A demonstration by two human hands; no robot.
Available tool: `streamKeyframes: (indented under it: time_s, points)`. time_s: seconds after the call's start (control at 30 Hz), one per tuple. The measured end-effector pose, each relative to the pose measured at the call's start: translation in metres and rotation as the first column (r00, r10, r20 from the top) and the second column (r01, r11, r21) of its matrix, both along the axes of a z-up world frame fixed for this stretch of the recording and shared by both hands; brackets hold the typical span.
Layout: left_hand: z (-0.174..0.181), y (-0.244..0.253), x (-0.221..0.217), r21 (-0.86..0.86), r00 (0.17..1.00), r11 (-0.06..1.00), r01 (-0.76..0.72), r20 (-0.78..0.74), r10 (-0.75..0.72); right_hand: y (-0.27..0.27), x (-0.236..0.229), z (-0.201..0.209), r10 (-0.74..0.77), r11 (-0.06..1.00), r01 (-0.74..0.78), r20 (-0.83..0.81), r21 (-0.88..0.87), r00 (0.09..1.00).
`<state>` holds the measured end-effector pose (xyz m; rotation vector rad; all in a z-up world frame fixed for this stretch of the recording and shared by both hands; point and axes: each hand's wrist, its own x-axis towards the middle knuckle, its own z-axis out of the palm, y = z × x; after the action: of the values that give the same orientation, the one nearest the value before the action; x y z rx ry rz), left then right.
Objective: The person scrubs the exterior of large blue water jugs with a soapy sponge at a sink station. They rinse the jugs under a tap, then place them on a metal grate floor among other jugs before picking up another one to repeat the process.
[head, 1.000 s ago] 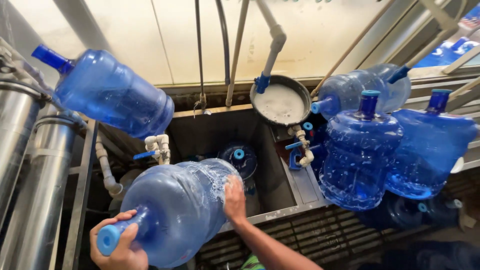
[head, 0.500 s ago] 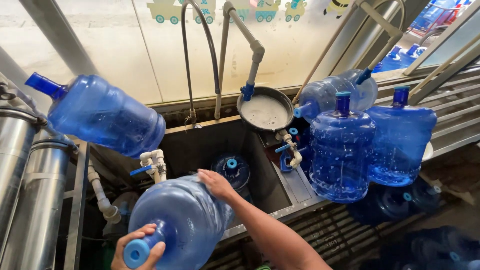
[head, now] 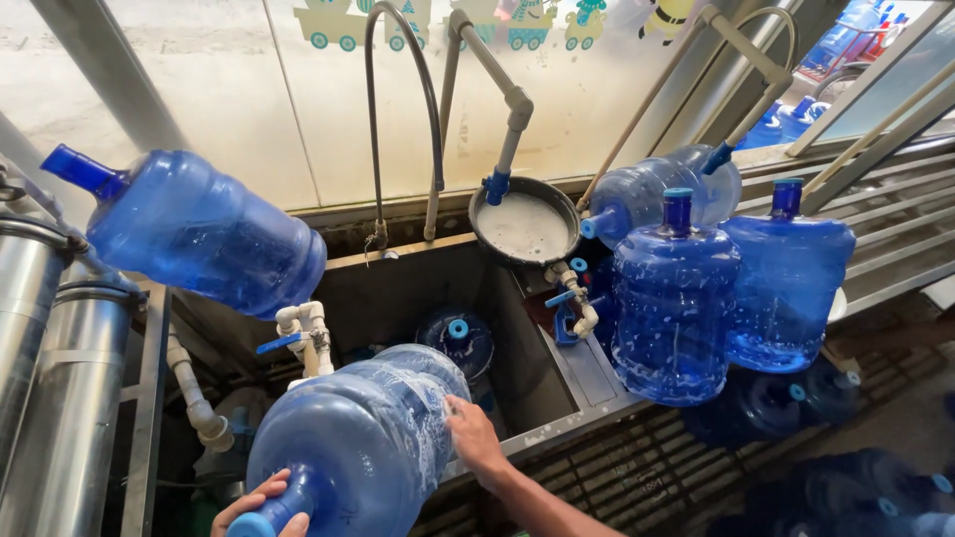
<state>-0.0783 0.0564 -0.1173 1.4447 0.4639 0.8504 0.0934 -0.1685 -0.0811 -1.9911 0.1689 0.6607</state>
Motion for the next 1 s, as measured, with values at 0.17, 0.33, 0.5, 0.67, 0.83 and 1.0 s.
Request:
streamKeyframes:
  time_s: [0.17, 0.33, 0.5, 0.67, 0.83, 1.0]
  points:
    - [-0.036, 0.013, 0.003, 0.029, 0.995, 0.998, 0.055, 0.077, -0.057, 0.023, -0.004, 0.042, 0.118, 0.974, -0.175, 0.331, 0.147, 0.936]
    - [-0.052, 0.032, 0.006, 0.105, 0.988, 0.988, 0.108, 0.095, -0.119, 0.058, 0.008, 0.070, 0.220, 0.904, -0.399, 0.636, 0.152, 0.740]
    - [-0.157, 0.095, 0.004, 0.274, 0.962, 0.940, 0.201, 0.127, -0.242, 0.068, 0.076, -0.012, 0.339, 0.875, -0.472, 0.560, 0.109, 0.756]
    - [-0.146, 0.070, -0.020, 0.451, 0.986, 0.881, -0.146, -0.010, 0.169, 0.029, 0.112, -0.108, 0.435, 0.899, -0.382, 0.544, -0.215, 0.718]
    - [-0.044, 0.012, -0.006, 0.637, 0.800, 0.638, -0.433, -0.054, 0.597, 0.010, 0.068, -0.167, 0.089, 0.996, -0.070, 0.672, -0.055, 0.735]
    - [0.019, -0.024, 0.018, 0.171, 0.637, 0.635, -0.753, -0.052, 0.769, 0.033, -0.022, -0.015, 0.194, 0.929, -0.337, 0.575, 0.151, 0.795]
